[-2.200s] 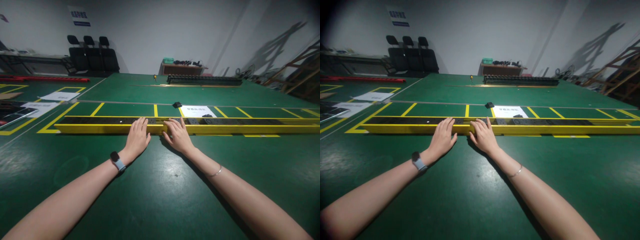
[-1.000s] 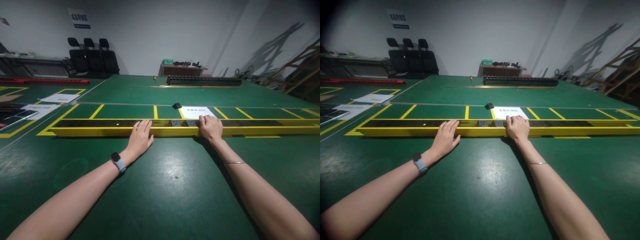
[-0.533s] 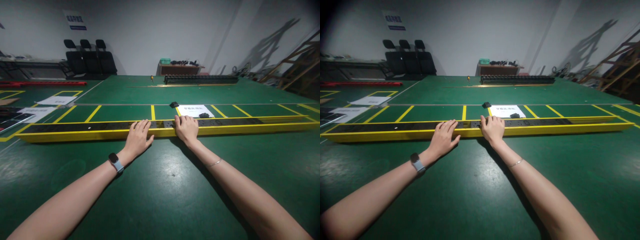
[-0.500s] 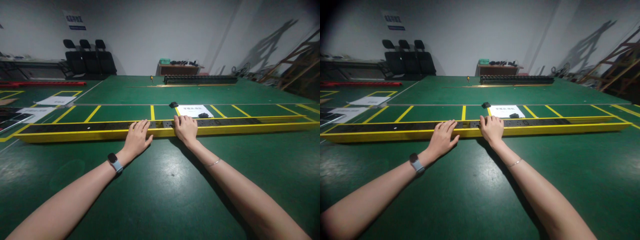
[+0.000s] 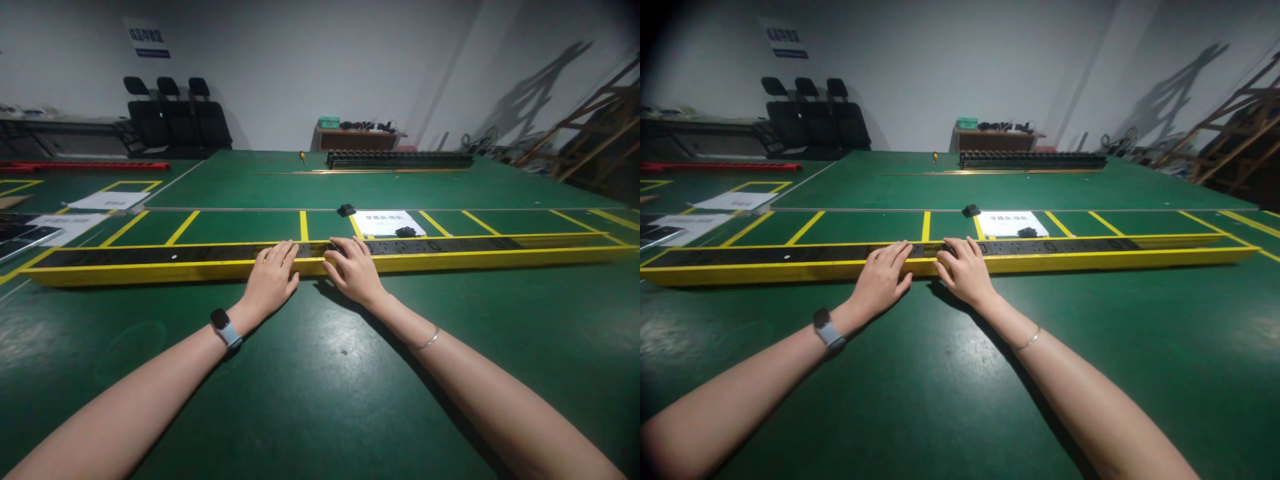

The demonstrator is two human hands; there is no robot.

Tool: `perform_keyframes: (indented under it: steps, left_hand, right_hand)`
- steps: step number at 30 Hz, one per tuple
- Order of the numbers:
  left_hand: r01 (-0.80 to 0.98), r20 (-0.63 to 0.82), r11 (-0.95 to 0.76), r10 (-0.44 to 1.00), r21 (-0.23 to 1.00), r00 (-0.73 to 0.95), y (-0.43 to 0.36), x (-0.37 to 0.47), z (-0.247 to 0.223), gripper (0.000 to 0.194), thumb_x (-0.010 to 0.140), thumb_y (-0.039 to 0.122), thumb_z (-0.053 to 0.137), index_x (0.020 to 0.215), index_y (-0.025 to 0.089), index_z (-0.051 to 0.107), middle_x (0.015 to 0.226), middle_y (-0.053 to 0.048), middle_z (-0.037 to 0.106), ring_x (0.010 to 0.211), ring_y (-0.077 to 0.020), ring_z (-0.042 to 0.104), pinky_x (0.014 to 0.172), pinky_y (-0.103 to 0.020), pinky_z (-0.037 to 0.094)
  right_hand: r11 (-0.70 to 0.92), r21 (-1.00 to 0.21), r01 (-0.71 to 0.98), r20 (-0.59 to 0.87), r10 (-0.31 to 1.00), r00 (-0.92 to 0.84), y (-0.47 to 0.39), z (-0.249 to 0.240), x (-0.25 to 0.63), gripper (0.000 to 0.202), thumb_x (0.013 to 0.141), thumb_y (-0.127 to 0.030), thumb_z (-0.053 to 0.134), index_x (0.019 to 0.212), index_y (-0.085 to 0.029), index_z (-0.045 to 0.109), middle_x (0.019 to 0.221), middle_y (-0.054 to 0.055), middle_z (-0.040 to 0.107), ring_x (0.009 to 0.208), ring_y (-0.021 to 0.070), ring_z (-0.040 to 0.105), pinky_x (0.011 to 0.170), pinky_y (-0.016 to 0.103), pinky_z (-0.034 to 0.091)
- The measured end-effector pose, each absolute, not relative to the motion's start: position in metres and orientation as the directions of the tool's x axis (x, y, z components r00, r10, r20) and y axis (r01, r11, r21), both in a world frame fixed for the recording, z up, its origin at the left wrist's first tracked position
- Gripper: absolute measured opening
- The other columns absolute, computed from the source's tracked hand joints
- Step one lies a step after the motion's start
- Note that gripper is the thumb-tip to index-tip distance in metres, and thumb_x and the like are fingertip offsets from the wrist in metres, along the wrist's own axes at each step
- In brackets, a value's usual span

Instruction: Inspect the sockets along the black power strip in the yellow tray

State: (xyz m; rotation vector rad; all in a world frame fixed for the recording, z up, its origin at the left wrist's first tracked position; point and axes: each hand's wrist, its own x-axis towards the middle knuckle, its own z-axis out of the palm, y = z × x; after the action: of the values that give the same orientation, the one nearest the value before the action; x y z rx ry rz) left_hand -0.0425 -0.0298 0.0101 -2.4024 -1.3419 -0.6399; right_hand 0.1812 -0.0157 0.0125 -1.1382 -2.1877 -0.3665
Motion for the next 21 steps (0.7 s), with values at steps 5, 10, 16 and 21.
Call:
perform_keyframes:
  steps: [5, 10, 16, 21]
  left_hand:
    - [0.855, 0.521, -0.517, 0.717, -0.047, 0.463, -0.030, -0.042, 0.010, 0.054, 0.093, 0.028, 0.042, 0.143, 0.010, 0.041, 0.148, -0.017, 0.045, 0.137, -0.0290, 0.040, 0.110, -0.046, 0.033]
    - [0.856, 0.529, -0.511, 0.708, -0.071, 0.467, -0.031, -0.042, 0.009, 0.054, 0.093, 0.027, 0.041, 0.143, 0.006, 0.040, 0.147, -0.019, 0.045, 0.137, -0.0295, 0.040, 0.110, -0.046, 0.033]
    - [0.852, 0.550, -0.517, 0.691, -0.079, 0.470, -0.032, -0.043, 0.007, 0.052, 0.093, 0.026, 0.043, 0.140, 0.004, 0.042, 0.144, -0.020, 0.048, 0.135, -0.0302, 0.042, 0.110, -0.046, 0.035]
    - [0.849, 0.583, -0.522, 0.667, -0.076, 0.463, -0.032, -0.043, 0.006, 0.048, 0.092, 0.025, 0.045, 0.136, 0.004, 0.045, 0.137, -0.020, 0.053, 0.129, -0.0303, 0.048, 0.108, -0.045, 0.038]
  right_hand:
    - [0.556, -0.078, 0.827, 0.690, 0.629, -0.358, -0.014, 0.012, 0.186, 0.024, 0.095, -0.036, 0.048, 0.092, -0.022, 0.068, 0.121, 0.010, 0.062, 0.116, 0.0230, 0.055, 0.111, 0.046, 0.031]
    - [0.579, -0.070, 0.812, 0.709, 0.602, -0.369, -0.013, 0.011, 0.190, 0.024, 0.096, -0.034, 0.048, 0.101, -0.021, 0.068, 0.125, 0.010, 0.062, 0.117, 0.0227, 0.054, 0.109, 0.043, 0.035]
    - [0.551, -0.050, 0.833, 0.718, 0.599, -0.354, -0.009, 0.010, 0.196, 0.022, 0.095, -0.034, 0.050, 0.099, -0.020, 0.067, 0.121, 0.010, 0.063, 0.114, 0.0235, 0.055, 0.107, 0.044, 0.035]
    - [0.509, -0.054, 0.859, 0.736, 0.602, -0.310, -0.005, 0.010, 0.199, 0.021, 0.095, -0.033, 0.049, 0.091, -0.020, 0.066, 0.114, 0.010, 0.064, 0.110, 0.0241, 0.056, 0.106, 0.045, 0.035]
